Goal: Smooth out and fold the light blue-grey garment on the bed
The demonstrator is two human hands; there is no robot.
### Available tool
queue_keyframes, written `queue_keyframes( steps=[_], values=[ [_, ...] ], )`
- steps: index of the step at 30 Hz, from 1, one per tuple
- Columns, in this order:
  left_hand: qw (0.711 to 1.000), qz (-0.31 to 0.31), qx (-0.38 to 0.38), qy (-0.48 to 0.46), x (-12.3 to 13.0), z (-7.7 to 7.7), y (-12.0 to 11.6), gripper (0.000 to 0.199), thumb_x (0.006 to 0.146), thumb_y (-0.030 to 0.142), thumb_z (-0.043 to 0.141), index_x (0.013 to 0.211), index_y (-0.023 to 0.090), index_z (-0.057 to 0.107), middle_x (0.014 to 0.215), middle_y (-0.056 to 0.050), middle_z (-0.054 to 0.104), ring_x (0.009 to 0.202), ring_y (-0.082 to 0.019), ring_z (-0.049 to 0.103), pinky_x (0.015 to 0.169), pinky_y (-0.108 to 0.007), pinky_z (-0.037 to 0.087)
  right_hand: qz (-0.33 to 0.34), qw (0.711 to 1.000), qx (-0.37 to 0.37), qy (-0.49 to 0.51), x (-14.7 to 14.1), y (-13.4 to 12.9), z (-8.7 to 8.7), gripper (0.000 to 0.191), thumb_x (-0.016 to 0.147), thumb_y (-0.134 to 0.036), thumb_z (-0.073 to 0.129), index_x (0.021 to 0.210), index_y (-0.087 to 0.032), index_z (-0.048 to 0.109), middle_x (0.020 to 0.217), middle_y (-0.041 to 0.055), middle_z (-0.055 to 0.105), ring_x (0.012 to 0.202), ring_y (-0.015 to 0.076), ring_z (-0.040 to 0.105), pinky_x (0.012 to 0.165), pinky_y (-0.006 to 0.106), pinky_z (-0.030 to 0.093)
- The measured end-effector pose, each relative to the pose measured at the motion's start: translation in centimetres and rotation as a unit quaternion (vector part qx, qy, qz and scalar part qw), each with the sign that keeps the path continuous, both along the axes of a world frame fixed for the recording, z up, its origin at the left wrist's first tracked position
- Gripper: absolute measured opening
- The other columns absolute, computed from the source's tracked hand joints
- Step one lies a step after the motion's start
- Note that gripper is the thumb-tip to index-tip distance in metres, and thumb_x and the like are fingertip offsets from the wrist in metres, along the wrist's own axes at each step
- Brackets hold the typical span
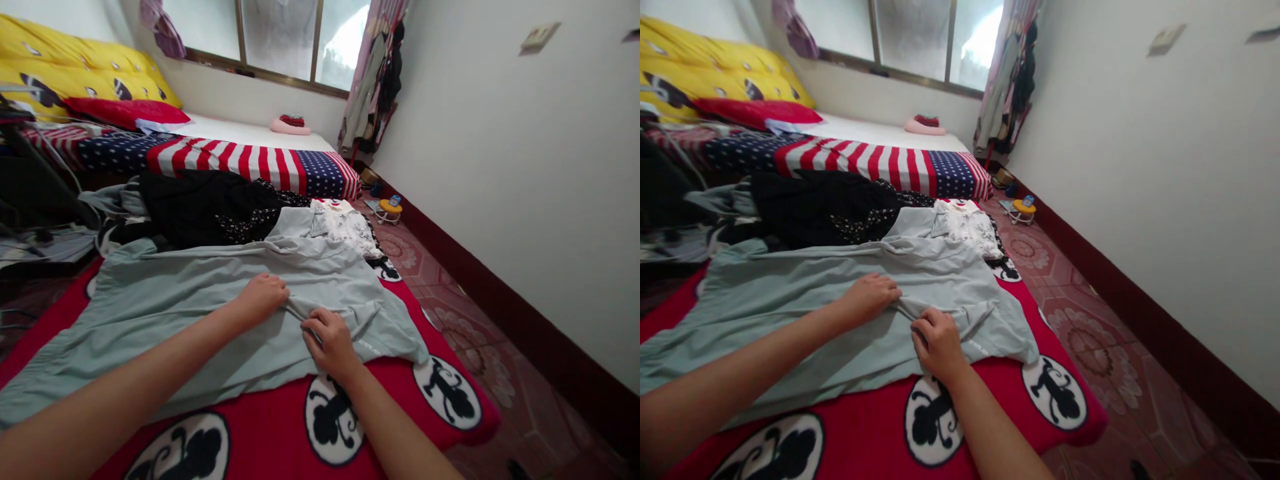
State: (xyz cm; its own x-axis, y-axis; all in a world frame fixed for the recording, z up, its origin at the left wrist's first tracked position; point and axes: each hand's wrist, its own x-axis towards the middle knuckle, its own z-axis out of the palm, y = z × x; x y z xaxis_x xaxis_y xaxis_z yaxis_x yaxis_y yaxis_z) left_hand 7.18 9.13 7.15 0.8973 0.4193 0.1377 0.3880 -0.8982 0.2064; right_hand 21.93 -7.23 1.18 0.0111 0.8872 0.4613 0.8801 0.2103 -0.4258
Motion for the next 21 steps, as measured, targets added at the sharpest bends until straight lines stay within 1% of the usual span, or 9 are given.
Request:
queue_keyframes(
  steps=[3, 6, 8, 10, 13, 15, 16, 18, 21],
  values=[
    [0.996, 0.021, -0.081, 0.013, -0.3, 0.3, 2.3, 0.018, 0.079, 0.020, 0.056, 0.069, 0.019, 0.070, 0.064, -0.005, 0.065, 0.065, -0.018, 0.059, 0.063, -0.027, 0.041, 0.004, 1.000, 0.004, 0.006, 0.1, 0.0, -0.1, 0.013, 0.087, -0.020, 0.058, 0.098, -0.021, 0.065, 0.097, 0.0056, 0.061, 0.090, 0.0197, 0.057, 0.079, 0.034, 0.039],
    [0.987, 0.062, -0.149, -0.013, -0.5, 0.0, 4.3, 0.021, 0.082, 0.030, 0.055, 0.086, 0.020, 0.073, 0.058, 0.000, 0.060, 0.054, -0.015, 0.054, 0.054, -0.023, 0.039, 0.008, 1.000, 0.010, 0.013, 0.2, 0.1, -0.2, 0.013, 0.087, -0.018, 0.058, 0.098, -0.022, 0.066, 0.096, 0.0054, 0.061, 0.090, 0.0194, 0.057, 0.080, 0.034, 0.039],
    [0.979, 0.111, -0.163, -0.049, -0.6, -0.7, 4.9, 0.026, 0.082, 0.030, 0.052, 0.094, 0.017, 0.071, 0.056, 0.002, 0.057, 0.050, -0.015, 0.051, 0.051, -0.024, 0.039, 0.011, 1.000, 0.015, 0.017, 0.3, 0.1, -0.3, 0.013, 0.087, -0.017, 0.058, 0.097, -0.022, 0.066, 0.097, 0.0056, 0.062, 0.090, 0.0196, 0.057, 0.080, 0.034, 0.040],
    [0.970, 0.163, -0.153, -0.092, -0.6, -1.4, 4.3, 0.027, 0.081, 0.027, 0.050, 0.095, 0.013, 0.069, 0.061, -0.001, 0.059, 0.055, -0.018, 0.055, 0.055, -0.027, 0.043, 0.014, 0.999, 0.021, 0.025, 0.3, 0.1, -0.4, 0.013, 0.086, -0.016, 0.058, 0.096, -0.021, 0.066, 0.096, 0.0058, 0.062, 0.090, 0.0199, 0.058, 0.080, 0.034, 0.042],
    [0.959, 0.200, -0.114, -0.167, -0.3, -2.3, 1.1, 0.027, 0.082, 0.021, 0.047, 0.102, 0.014, 0.065, 0.094, -0.009, 0.066, 0.090, -0.024, 0.061, 0.081, -0.036, 0.048, 0.016, 0.996, 0.060, 0.067, 0.2, -0.1, -0.4, 0.015, 0.086, -0.014, 0.057, 0.096, -0.021, 0.066, 0.096, 0.0060, 0.062, 0.091, 0.0197, 0.058, 0.081, 0.034, 0.045],
    [0.956, 0.166, -0.098, -0.219, 0.1, -2.5, -2.4, 0.026, 0.087, 0.020, 0.045, 0.105, 0.019, 0.064, 0.109, -0.009, 0.063, 0.107, -0.024, 0.056, 0.095, -0.036, 0.043, -0.006, 0.987, 0.116, 0.110, 0.4, -0.3, -0.2, 0.019, 0.087, -0.012, 0.055, 0.099, -0.022, 0.065, 0.097, 0.0059, 0.063, 0.093, 0.0191, 0.059, 0.083, 0.034, 0.047],
    [0.957, 0.126, -0.101, -0.242, 0.2, -2.6, -4.3, 0.023, 0.089, 0.022, 0.046, 0.103, 0.021, 0.064, 0.107, -0.007, 0.063, 0.106, -0.022, 0.056, 0.095, -0.035, 0.043, -0.026, 0.980, 0.150, 0.128, 0.6, -0.4, 0.0, 0.021, 0.088, -0.011, 0.053, 0.100, -0.023, 0.065, 0.098, 0.0058, 0.063, 0.094, 0.0188, 0.059, 0.084, 0.034, 0.048],
    [0.964, 0.034, -0.126, -0.230, 0.6, -3.0, -7.9, 0.019, 0.089, 0.025, 0.052, 0.103, 0.024, 0.065, 0.103, -0.004, 0.064, 0.098, -0.020, 0.059, 0.088, -0.032, 0.045, -0.082, 0.962, 0.212, 0.151, 1.4, -0.8, 0.6, 0.022, 0.089, -0.011, 0.051, 0.101, -0.024, 0.064, 0.098, 0.0055, 0.062, 0.095, 0.0183, 0.060, 0.085, 0.035, 0.049],
    [0.980, -0.019, -0.122, -0.156, 1.3, -3.9, -11.6, 0.033, 0.081, 0.026, 0.066, 0.113, 0.026, 0.062, 0.107, -0.004, 0.064, 0.096, -0.022, 0.059, 0.084, -0.034, 0.047, -0.198, 0.924, 0.279, 0.169, 3.8, -1.7, 1.4, 0.019, 0.089, -0.014, 0.051, 0.099, -0.023, 0.064, 0.098, 0.0056, 0.063, 0.096, 0.0191, 0.061, 0.088, 0.037, 0.049]
  ],
)
